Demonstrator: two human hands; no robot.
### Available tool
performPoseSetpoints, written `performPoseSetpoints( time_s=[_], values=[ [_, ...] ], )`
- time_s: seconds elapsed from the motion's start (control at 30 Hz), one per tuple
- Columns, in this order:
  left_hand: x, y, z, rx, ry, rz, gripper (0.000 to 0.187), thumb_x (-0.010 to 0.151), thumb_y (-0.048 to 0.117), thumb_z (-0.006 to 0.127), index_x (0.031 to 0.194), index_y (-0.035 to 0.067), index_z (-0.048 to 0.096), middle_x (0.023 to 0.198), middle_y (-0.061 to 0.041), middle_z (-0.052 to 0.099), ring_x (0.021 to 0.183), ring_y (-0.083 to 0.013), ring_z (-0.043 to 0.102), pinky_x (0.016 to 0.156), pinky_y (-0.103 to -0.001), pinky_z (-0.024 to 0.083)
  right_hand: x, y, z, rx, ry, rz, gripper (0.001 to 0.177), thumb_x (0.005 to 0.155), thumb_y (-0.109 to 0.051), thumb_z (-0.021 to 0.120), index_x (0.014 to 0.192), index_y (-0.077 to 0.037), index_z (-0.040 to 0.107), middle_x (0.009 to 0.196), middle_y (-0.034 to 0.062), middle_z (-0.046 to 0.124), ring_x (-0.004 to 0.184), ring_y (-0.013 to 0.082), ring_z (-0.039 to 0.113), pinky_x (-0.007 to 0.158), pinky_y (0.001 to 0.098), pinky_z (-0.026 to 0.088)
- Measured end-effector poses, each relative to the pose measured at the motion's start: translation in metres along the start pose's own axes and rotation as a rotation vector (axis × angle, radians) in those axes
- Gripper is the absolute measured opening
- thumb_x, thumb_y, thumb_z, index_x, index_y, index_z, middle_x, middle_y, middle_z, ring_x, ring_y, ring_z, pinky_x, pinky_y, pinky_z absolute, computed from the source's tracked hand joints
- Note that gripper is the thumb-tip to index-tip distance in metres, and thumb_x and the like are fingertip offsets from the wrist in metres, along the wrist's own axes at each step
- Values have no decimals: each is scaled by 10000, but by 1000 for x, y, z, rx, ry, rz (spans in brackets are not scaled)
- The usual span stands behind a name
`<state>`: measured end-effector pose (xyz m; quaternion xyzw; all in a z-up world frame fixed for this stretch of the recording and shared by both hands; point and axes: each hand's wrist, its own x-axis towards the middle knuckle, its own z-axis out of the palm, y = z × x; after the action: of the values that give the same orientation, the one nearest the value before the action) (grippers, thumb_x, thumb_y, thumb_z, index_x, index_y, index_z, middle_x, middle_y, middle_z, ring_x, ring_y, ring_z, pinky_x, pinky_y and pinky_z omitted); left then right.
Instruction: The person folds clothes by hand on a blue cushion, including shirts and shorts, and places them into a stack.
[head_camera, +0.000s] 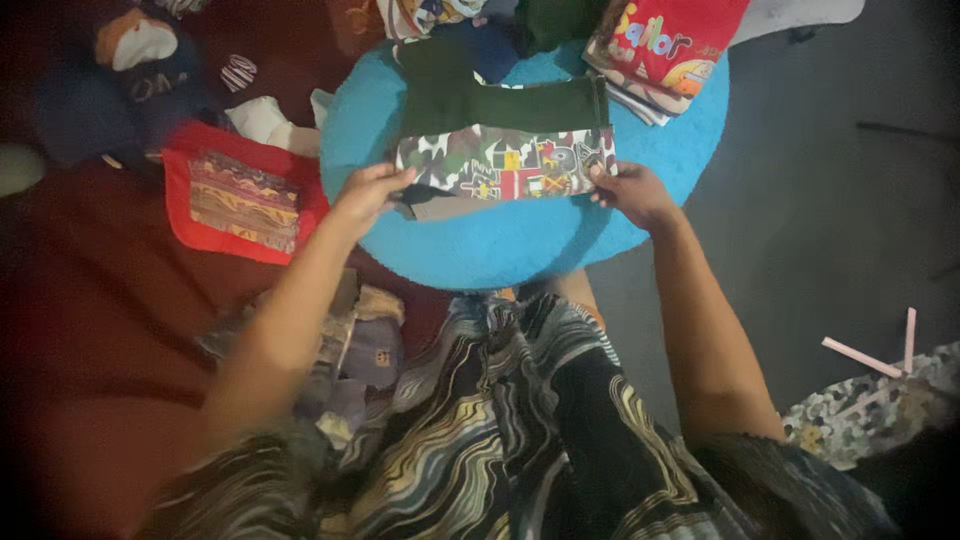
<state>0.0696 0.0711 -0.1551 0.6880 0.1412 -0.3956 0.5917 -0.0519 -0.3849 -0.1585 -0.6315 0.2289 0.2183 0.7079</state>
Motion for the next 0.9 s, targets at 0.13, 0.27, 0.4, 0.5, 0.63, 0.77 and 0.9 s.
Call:
performPoseSetpoints(
  time_s=[0.13, 0.27, 0.4, 0.5, 0.63, 0.77, 0.9],
  values=[
    [-20, -27, -13, 244, -71, 95, 291, 898, 291, 805, 1033, 40, 744, 984, -22, 755, 920, -125, 664, 890, -297, 507, -6, 14, -15, 33, -12, 99, 330, 944, -274, 749, 1106, 6, 680, 979, 36, 706, 838, 107, 658, 765, 256, 539],
    [-32, -48, -7, 106, -104, 63, 257, 896, 258, 777, 1019, 33, 750, 943, 6, 743, 852, -99, 657, 801, -273, 512, -11, 21, -6, 2, 96, 163, 468, 913, -343, 774, 1160, 46, 690, 1035, 59, 721, 916, 154, 654, 835, 304, 536],
    [-28, -60, -12, 235, -112, 119, 304, 908, 290, 773, 1013, 4, 764, 923, 12, 740, 851, -87, 633, 799, -251, 493, -28, 20, -11, -309, 184, 137, 611, 890, -458, 755, 1218, 55, 711, 1073, 182, 733, 985, 266, 695, 862, 386, 556],
    [-27, -67, -19, 479, -93, 149, 352, 886, 331, 803, 936, -16, 774, 865, -20, 715, 817, -116, 634, 751, -298, 494, -34, 23, -13, -473, 198, 165, 652, 872, -484, 765, 1229, 59, 710, 1117, 223, 739, 1015, 325, 660, 884, 463, 519],
    [-24, -72, -21, 446, -96, 132, 352, 846, 364, 816, 946, 29, 777, 862, -1, 729, 830, -96, 622, 777, -290, 494, -34, 36, -15, -472, 240, 138, 669, 867, -514, 754, 1216, 55, 719, 1120, 216, 742, 1063, 308, 683, 941, 463, 515],
    [-20, -80, -24, 611, -110, 105, 377, 818, 391, 832, 970, 49, 785, 884, -20, 749, 842, -114, 647, 796, -305, 503, -27, 51, -14, -482, 273, 131, 671, 880, -509, 781, 1210, 71, 715, 1152, 231, 721, 1088, 317, 670, 970, 447, 496],
    [-20, -90, -21, 603, -43, 58, 376, 841, 388, 831, 976, 39, 791, 893, -62, 728, 833, -144, 616, 780, -346, 496, -21, 63, -9, -378, 296, 95, 665, 834, -510, 791, 1175, 59, 749, 1144, 231, 771, 1076, 317, 703, 976, 423, 520]
  ],
)
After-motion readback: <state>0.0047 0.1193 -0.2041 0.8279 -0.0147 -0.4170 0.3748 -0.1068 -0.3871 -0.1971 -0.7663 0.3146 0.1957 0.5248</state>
